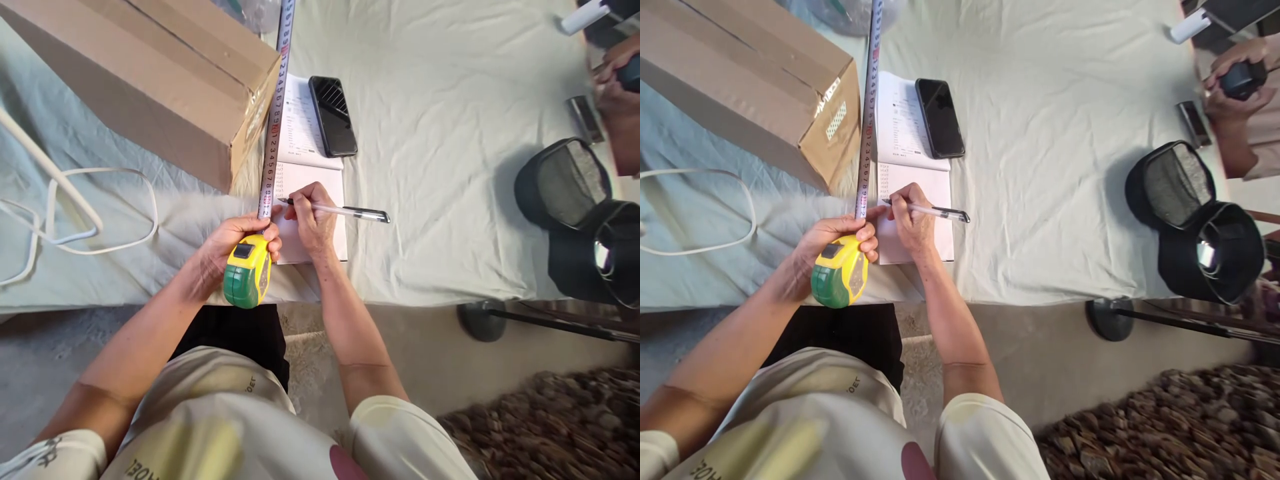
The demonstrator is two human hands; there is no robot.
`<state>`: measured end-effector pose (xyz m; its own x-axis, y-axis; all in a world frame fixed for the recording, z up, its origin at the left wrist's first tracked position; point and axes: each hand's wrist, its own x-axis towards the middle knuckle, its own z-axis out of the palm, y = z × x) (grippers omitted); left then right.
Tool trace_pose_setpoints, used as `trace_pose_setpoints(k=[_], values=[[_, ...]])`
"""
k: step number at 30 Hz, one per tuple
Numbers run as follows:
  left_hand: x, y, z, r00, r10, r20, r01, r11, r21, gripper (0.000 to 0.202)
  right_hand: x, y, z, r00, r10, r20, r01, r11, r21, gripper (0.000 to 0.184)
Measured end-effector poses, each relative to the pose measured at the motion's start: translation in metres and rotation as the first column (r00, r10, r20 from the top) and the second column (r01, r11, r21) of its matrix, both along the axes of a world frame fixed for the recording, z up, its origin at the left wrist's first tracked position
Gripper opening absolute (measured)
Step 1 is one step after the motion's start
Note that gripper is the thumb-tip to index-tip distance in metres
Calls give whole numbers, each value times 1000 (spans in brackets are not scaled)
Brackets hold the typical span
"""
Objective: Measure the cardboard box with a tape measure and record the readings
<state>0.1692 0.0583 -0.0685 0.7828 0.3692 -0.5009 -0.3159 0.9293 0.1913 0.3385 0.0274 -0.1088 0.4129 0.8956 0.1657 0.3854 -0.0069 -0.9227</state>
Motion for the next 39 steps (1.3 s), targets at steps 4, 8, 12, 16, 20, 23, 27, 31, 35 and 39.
trace_pose_setpoints(k=[4,8,12,16,20,23,27,31,35,39], values=[[1,0,-2,1000,6,-5,-6,1000,24,25,0,-1,1,1000,1,10,-1,1000,-8,20],[1,0,-2,1000,13,-3,-12,999,30,22,-1,0,2,1000,8,22,-7,1000,-23,20],[1,-1,-2,1000,18,-1,-18,999,33,21,-1,0,2,1000,7,18,-7,1000,-6,19],[1,-1,-2,1000,16,-10,-16,999,35,19,-1,0,3,1000,2,21,-2,1000,-7,17],[1,-1,-2,1000,9,-12,-9,999,36,20,-1,1,3,999,6,32,-5,1000,-28,17],[1,0,-3,1000,1,-10,-1,999,40,21,-1,0,3,999,6,40,-5,1000,-30,16],[1,0,-3,1000,0,-12,1,999,45,21,-2,-1,3,1000,-19,18,20,1000,-22,17],[1,0,-2,1000,0,-17,1,999,43,23,-1,0,2,1000,-18,8,19,1000,-18,17],[1,0,-2,1000,-6,-18,7,999,54,21,-2,0,3,1000,-13,27,14,1000,-28,16],[0,0,-3,1000,-18,-7,18,997,69,19,-2,0,4,998,-20,53,22,999,-39,16]])
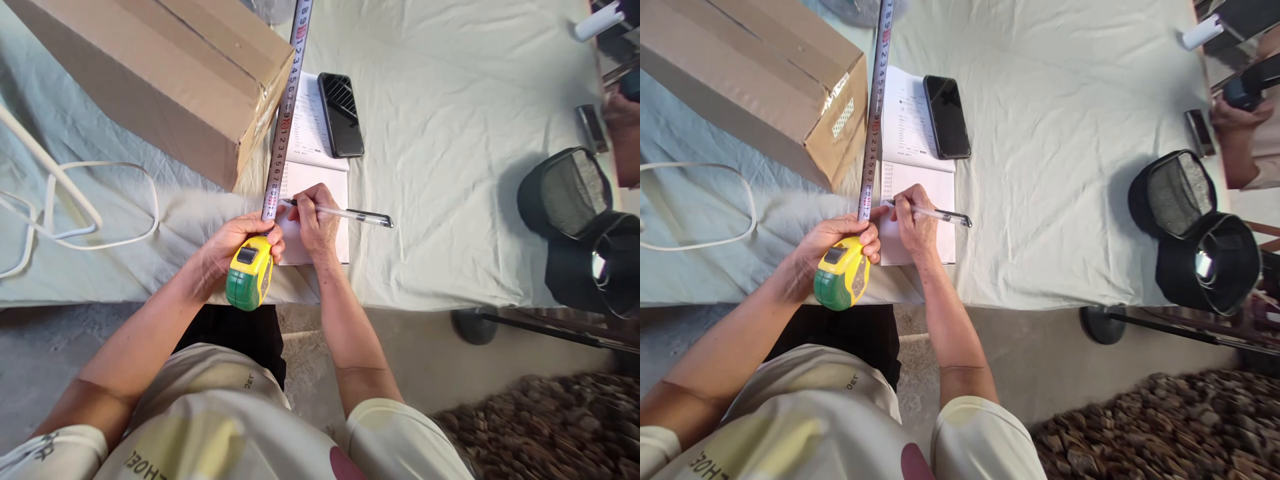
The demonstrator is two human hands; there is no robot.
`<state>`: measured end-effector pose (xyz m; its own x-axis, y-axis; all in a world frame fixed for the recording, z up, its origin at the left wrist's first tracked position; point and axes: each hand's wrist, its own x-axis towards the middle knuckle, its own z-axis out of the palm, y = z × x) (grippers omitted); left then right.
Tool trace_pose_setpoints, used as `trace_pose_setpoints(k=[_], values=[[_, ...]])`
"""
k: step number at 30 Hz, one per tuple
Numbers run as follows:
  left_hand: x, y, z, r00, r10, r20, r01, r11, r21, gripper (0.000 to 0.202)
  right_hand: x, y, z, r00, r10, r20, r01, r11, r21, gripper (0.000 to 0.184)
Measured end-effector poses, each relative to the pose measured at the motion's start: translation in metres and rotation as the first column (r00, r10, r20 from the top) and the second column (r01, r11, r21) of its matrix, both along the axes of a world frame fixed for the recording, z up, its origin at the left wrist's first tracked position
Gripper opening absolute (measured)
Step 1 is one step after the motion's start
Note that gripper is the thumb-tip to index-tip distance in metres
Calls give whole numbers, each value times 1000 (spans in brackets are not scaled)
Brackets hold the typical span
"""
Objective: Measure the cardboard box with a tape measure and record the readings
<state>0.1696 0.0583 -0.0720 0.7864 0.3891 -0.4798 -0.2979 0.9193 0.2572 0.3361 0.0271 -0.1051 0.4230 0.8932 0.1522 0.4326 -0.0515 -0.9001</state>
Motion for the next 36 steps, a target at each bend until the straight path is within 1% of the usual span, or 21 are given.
trace_pose_setpoints(k=[9,15,24,30,36], values=[[0,1,0,1000,-2,-3,2,1000,5,17,0,-1,-1,1000,17,10,-17,1000,13,17],[1,0,2,1000,16,-24,-16,1000,-14,17,0,-2,-2,999,-44,-9,45,998,49,18],[0,-1,-1,1000,18,4,-18,1000,-17,20,1,0,-3,1000,-14,12,14,999,30,17],[0,-1,-1,1000,18,-6,-18,1000,-8,23,1,0,-3,999,-26,21,26,999,31,17],[0,-1,-1,1000,21,-17,-21,1000,-12,20,1,-2,-4,999,-23,35,23,1000,17,17]])
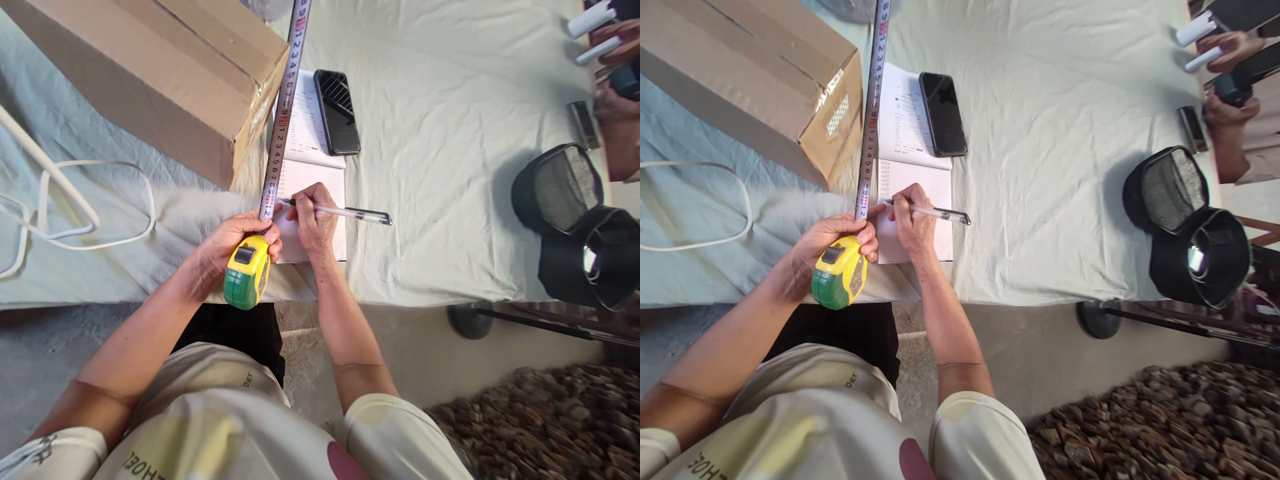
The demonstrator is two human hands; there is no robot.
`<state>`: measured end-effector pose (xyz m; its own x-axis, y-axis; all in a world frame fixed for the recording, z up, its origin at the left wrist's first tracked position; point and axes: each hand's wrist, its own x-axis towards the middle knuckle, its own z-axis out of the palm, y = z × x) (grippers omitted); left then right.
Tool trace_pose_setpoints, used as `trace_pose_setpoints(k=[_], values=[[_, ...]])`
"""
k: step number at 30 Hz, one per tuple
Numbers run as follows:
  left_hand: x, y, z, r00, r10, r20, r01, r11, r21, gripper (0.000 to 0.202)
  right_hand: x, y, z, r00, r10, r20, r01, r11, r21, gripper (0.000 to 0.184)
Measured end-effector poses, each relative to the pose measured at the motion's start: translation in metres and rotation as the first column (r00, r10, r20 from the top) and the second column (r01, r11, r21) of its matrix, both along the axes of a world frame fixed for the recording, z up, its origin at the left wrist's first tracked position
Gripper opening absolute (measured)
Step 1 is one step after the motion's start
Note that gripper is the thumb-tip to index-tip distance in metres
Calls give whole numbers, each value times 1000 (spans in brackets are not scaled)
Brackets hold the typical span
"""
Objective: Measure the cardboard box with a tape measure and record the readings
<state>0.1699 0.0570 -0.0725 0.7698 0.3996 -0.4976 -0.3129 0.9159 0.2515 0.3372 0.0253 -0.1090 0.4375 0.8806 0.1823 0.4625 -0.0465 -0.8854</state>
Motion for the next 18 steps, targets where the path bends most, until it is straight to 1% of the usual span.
trace_pose_setpoints(k=[6,12,18], values=[[-1,0,0,1000,-4,13,4,1000,9,22,-1,1,1,999,-31,-17,31,999,14,16],[-1,0,-2,1000,-8,25,7,1000,12,21,-1,0,0,1000,-15,-10,15,1000,20,17],[-1,0,-1,1000,-5,6,5,1000,9,22,0,0,1,1000,-15,-4,15,1000,15,17]])
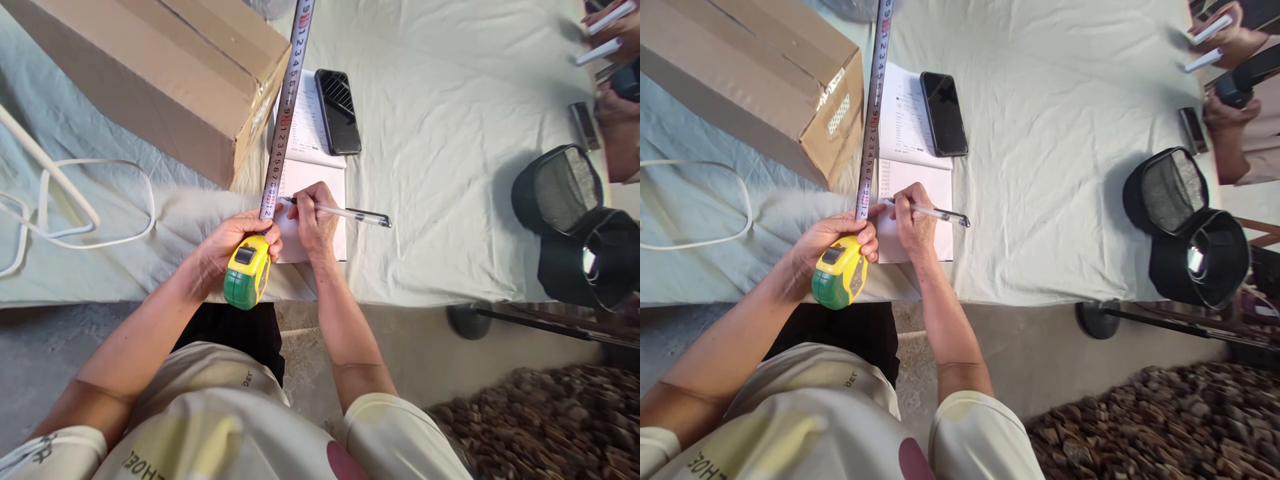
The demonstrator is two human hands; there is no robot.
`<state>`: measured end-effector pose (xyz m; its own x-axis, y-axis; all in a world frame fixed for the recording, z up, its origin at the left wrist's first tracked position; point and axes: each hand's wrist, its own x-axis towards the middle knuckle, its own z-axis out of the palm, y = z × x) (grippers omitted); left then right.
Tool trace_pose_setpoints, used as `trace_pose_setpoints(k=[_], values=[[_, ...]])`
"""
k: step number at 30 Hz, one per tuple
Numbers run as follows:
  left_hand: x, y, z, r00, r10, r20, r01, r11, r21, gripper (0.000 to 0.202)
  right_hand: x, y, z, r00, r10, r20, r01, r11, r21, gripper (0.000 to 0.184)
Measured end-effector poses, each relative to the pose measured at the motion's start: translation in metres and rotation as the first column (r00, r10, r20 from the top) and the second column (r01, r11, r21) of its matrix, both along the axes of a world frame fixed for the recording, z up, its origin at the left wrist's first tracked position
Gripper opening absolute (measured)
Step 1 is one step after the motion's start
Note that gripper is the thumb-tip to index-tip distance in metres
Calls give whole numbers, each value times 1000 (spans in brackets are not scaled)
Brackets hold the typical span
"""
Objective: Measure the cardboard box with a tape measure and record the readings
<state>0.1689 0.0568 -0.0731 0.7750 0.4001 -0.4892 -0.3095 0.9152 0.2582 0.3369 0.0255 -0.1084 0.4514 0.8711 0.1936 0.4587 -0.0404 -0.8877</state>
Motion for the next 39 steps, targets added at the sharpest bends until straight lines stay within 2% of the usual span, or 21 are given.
trace_pose_setpoints(k=[8,18,31,33,39], values=[[0,-1,1,1000,3,-7,-3,1000,18,24,0,-1,0,998,-52,-34,53,998,22,17],[1,0,1,1000,-2,-4,2,1000,14,23,-1,2,-1,999,-40,-13,40,999,-12,19],[0,-1,1,1000,-7,-13,8,998,54,25,1,-1,-4,1000,-7,-27,8,999,52,22],[0,-1,1,1000,-5,-16,6,998,58,22,2,-1,-4,997,-31,-73,36,997,70,23],[0,-2,-1,1000,-8,-19,9,996,84,21,3,0,-1,957,-195,-217,231,960,159,29]])
